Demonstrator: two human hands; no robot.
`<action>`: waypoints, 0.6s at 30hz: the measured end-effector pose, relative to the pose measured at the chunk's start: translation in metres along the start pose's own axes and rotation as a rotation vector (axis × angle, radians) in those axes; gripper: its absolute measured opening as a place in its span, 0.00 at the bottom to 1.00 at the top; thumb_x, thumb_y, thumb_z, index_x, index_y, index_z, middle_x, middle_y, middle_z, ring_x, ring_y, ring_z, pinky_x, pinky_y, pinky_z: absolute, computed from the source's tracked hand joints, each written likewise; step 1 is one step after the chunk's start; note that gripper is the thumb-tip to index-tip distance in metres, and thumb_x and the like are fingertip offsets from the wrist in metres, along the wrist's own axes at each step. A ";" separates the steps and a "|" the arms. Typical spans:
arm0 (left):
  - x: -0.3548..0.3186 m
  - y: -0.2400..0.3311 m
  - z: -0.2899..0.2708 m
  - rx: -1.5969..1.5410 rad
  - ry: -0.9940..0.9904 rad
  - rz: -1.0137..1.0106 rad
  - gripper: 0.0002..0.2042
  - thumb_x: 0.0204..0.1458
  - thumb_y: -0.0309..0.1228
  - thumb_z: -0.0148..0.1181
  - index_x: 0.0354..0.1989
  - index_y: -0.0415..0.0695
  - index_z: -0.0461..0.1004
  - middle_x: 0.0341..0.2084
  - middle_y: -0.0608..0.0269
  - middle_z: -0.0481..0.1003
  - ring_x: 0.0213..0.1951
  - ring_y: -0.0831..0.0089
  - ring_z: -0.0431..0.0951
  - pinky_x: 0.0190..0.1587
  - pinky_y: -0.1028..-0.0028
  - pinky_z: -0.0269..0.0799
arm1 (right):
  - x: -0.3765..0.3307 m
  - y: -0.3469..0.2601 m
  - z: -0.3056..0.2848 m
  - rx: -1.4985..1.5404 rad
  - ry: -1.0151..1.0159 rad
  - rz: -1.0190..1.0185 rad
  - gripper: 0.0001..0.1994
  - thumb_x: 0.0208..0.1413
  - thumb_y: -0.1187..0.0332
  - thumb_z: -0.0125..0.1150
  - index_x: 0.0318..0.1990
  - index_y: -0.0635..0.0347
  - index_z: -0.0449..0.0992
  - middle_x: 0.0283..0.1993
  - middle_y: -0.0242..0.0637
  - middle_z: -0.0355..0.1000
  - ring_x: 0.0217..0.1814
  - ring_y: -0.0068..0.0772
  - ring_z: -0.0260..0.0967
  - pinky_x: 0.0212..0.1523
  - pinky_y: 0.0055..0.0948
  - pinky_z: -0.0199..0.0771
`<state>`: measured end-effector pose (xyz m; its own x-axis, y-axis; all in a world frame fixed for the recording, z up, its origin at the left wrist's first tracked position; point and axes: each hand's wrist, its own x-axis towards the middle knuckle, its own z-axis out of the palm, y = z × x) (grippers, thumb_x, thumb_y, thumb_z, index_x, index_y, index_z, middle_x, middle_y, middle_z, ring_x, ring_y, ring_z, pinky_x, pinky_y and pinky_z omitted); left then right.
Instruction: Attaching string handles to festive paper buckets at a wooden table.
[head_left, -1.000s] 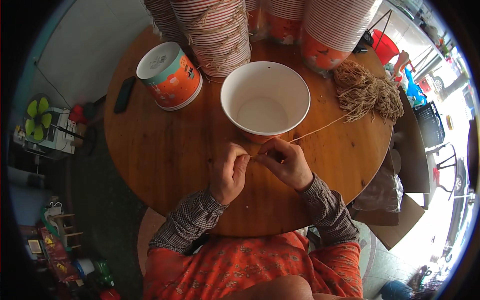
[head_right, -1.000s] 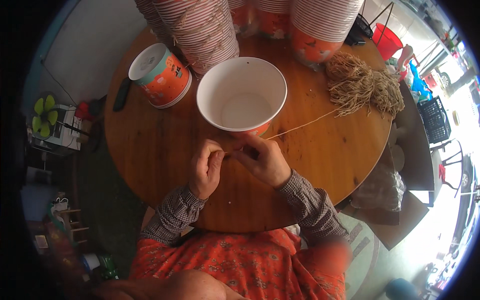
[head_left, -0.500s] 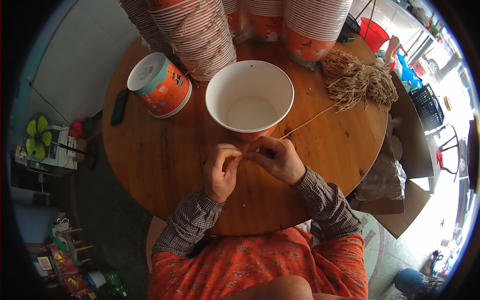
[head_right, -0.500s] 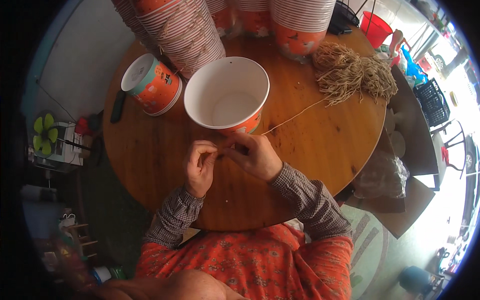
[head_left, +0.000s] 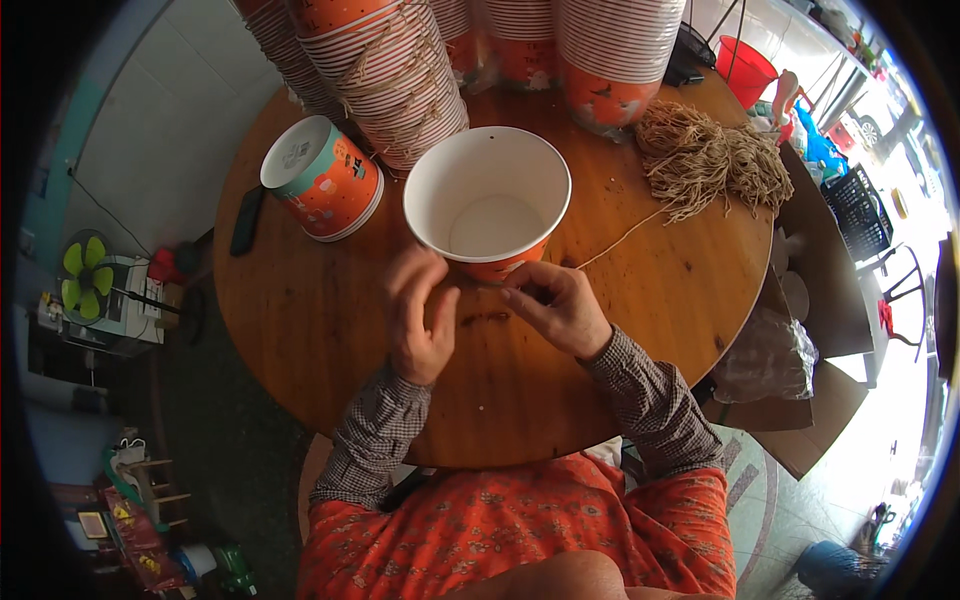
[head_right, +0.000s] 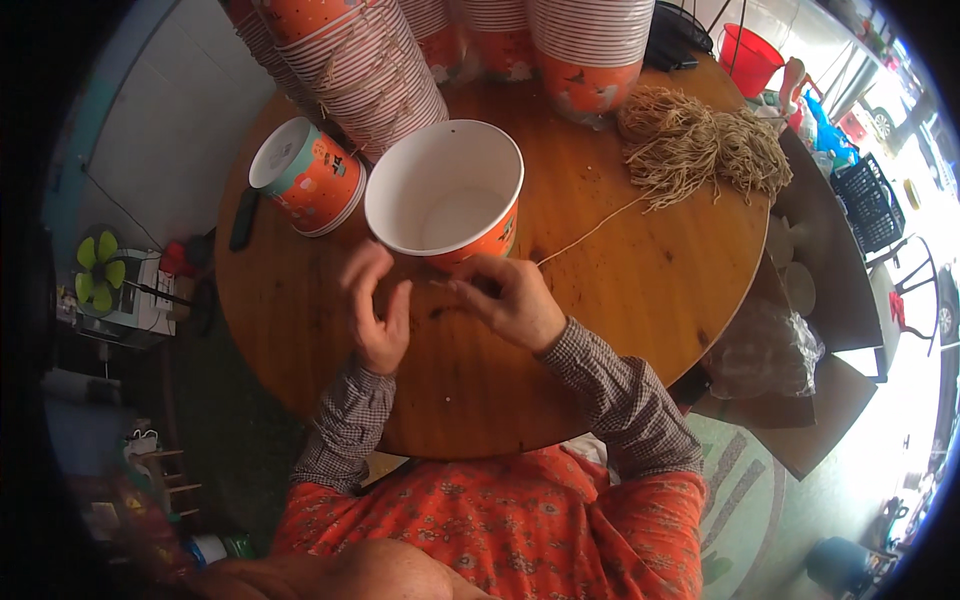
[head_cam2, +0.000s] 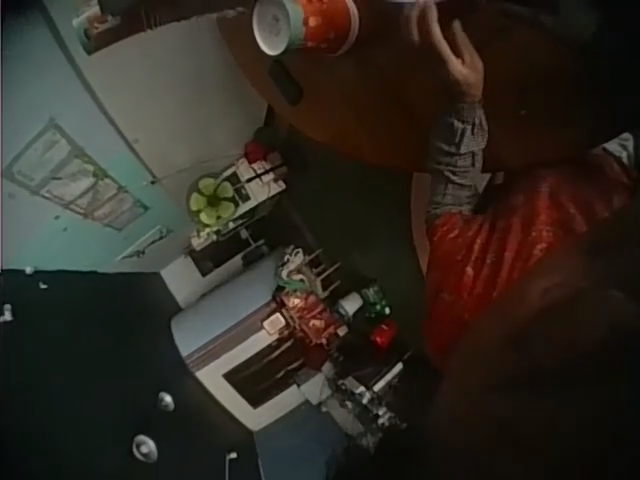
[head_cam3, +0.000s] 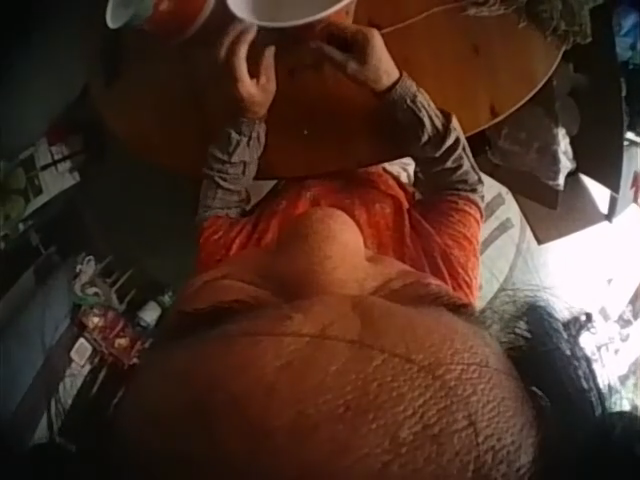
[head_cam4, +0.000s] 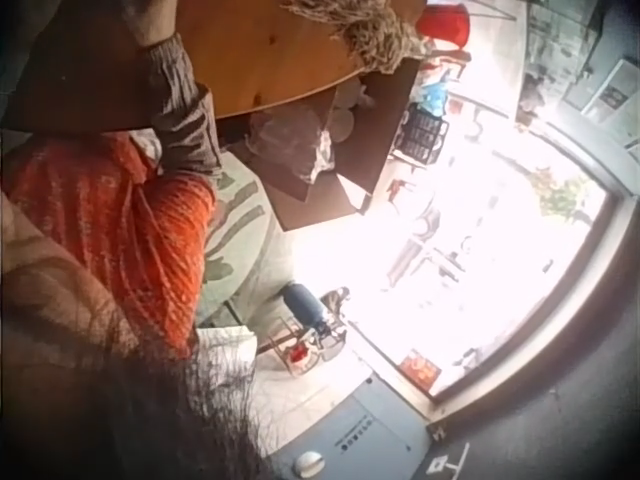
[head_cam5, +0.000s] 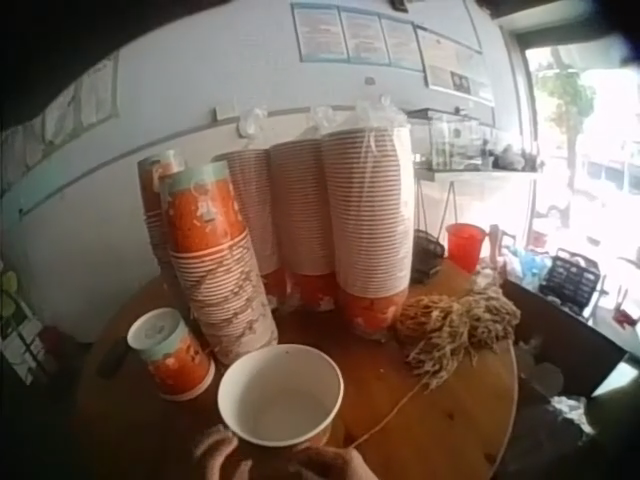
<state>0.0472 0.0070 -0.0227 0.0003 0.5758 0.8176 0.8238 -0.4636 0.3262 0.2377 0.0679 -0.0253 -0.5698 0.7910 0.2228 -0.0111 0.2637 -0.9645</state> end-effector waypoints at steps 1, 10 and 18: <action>0.012 -0.003 -0.002 0.108 -0.038 0.032 0.16 0.51 0.20 0.58 0.49 0.36 0.70 0.50 0.52 0.70 0.54 0.49 0.69 0.56 0.58 0.65 | 0.000 0.002 -0.001 0.008 0.054 -0.003 0.06 0.57 0.71 0.62 0.33 0.64 0.75 0.23 0.23 0.67 0.24 0.11 0.59 0.25 0.17 0.62; 0.032 -0.007 -0.004 0.051 -0.102 0.026 0.07 0.49 0.25 0.63 0.37 0.43 0.75 0.32 0.63 0.77 0.36 0.66 0.76 0.48 0.64 0.67 | 0.008 0.003 -0.002 0.307 0.163 -0.065 0.04 0.57 0.74 0.60 0.36 0.66 0.74 0.39 0.34 0.72 0.35 0.16 0.70 0.31 0.18 0.72; 0.041 0.017 -0.010 -0.150 -0.099 -0.253 0.07 0.53 0.23 0.61 0.39 0.37 0.75 0.33 0.55 0.77 0.33 0.62 0.77 0.35 0.69 0.73 | 0.004 -0.003 -0.008 -0.056 0.106 -0.393 0.04 0.56 0.75 0.61 0.37 0.65 0.74 0.51 0.44 0.71 0.50 0.34 0.71 0.51 0.33 0.73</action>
<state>0.0553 0.0163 0.0210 -0.1329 0.7449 0.6538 0.7121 -0.3871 0.5858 0.2419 0.0742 -0.0202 -0.4433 0.6760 0.5887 -0.1644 0.5843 -0.7947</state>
